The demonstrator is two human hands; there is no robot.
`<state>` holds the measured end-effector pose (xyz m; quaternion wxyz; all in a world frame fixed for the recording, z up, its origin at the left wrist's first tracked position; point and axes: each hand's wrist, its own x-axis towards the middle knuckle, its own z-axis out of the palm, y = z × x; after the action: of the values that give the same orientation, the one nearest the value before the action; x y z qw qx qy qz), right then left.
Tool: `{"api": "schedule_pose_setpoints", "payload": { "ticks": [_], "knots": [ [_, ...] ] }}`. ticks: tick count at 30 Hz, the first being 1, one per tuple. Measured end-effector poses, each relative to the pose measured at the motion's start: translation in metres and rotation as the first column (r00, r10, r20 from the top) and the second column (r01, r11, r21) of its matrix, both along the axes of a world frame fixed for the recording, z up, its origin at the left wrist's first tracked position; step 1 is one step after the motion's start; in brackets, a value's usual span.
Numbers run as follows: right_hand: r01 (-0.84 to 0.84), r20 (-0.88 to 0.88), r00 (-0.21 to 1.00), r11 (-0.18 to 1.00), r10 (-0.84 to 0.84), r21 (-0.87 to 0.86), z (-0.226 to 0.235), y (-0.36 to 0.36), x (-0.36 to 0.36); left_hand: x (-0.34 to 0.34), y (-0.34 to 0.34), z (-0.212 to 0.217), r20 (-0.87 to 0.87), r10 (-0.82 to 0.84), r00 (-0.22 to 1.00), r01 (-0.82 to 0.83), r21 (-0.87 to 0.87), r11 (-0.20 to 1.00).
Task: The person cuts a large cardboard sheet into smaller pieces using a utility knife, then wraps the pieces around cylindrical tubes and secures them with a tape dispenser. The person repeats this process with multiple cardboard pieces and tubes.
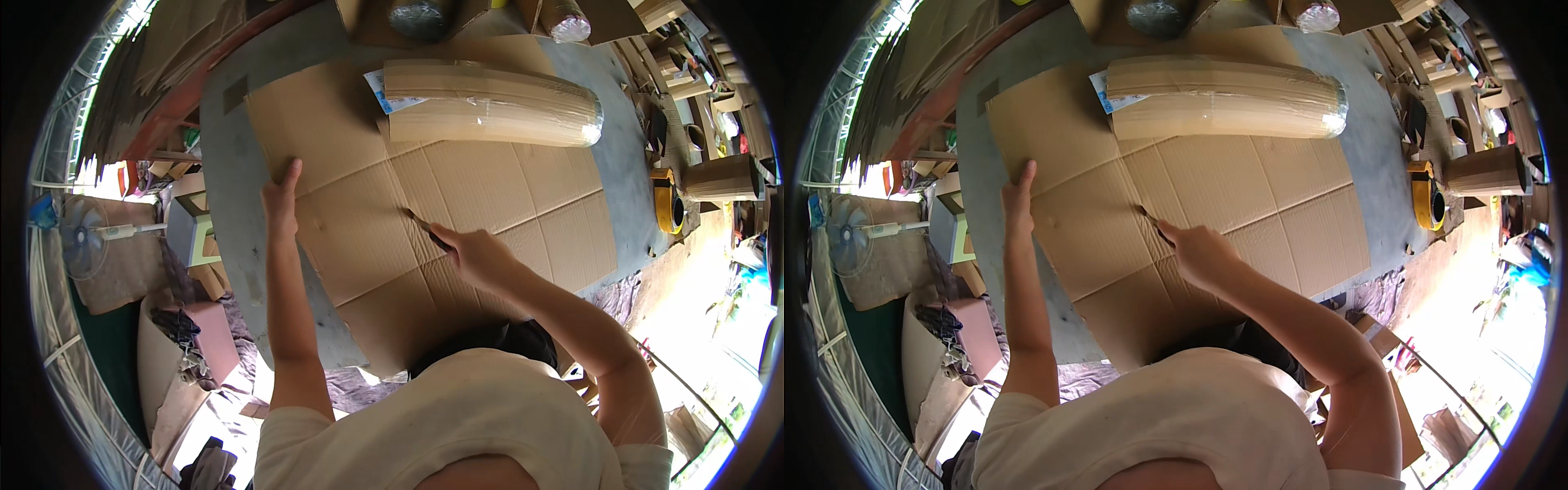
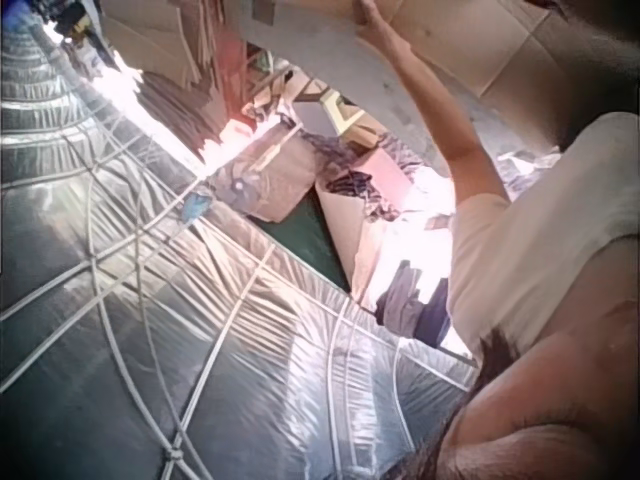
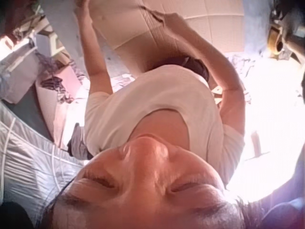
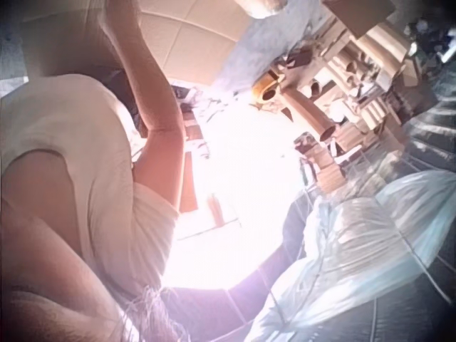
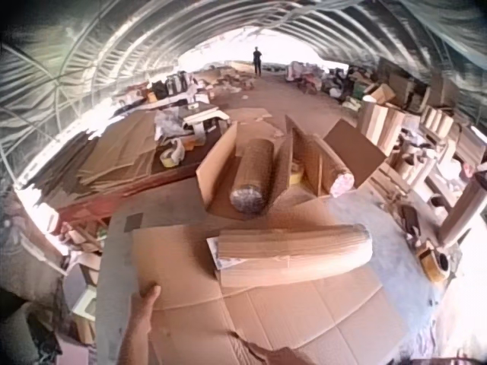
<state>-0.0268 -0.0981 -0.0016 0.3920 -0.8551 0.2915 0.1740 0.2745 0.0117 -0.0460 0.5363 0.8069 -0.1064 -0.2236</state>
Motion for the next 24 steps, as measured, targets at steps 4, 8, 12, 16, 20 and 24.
{"api": "schedule_pose_setpoints", "payload": {
  "ticks": [4,8,12,16,20,24],
  "knots": [
    [0.010,-0.081,0.997,1.000,-0.011,-0.012,0.000,0.010,-0.002,0.002,0.002,-0.001,0.021,0.006,1.000,-0.006,0.009,1.000],
    [0.021,-0.005,1.000,0.999,-0.021,0.029,-0.003,0.028,-0.039,0.001,0.004,0.003,0.005,0.028,1.000,-0.028,-0.018,0.999],
    [0.027,-0.102,0.994,0.999,-0.025,0.027,0.001,0.025,-0.026,-0.007,-0.002,0.016,0.000,0.008,1.000,-0.008,-0.064,0.998],
    [0.045,0.025,0.999,0.995,-0.047,0.095,0.005,0.056,-0.077,-0.007,0.006,0.016,0.008,0.006,1.000,-0.005,-0.116,0.993],
    [0.070,-0.033,0.997,0.992,-0.067,0.109,-0.007,0.055,-0.067,-0.018,0.039,-0.011,-0.400,-0.009,0.916,-0.013,-0.053,0.999],
    [0.109,-0.107,0.989,0.988,-0.098,0.106,-0.007,0.060,-0.069,-0.084,0.087,-0.040,-0.447,-0.049,0.893,-0.003,-0.115,0.993]
  ]
}}
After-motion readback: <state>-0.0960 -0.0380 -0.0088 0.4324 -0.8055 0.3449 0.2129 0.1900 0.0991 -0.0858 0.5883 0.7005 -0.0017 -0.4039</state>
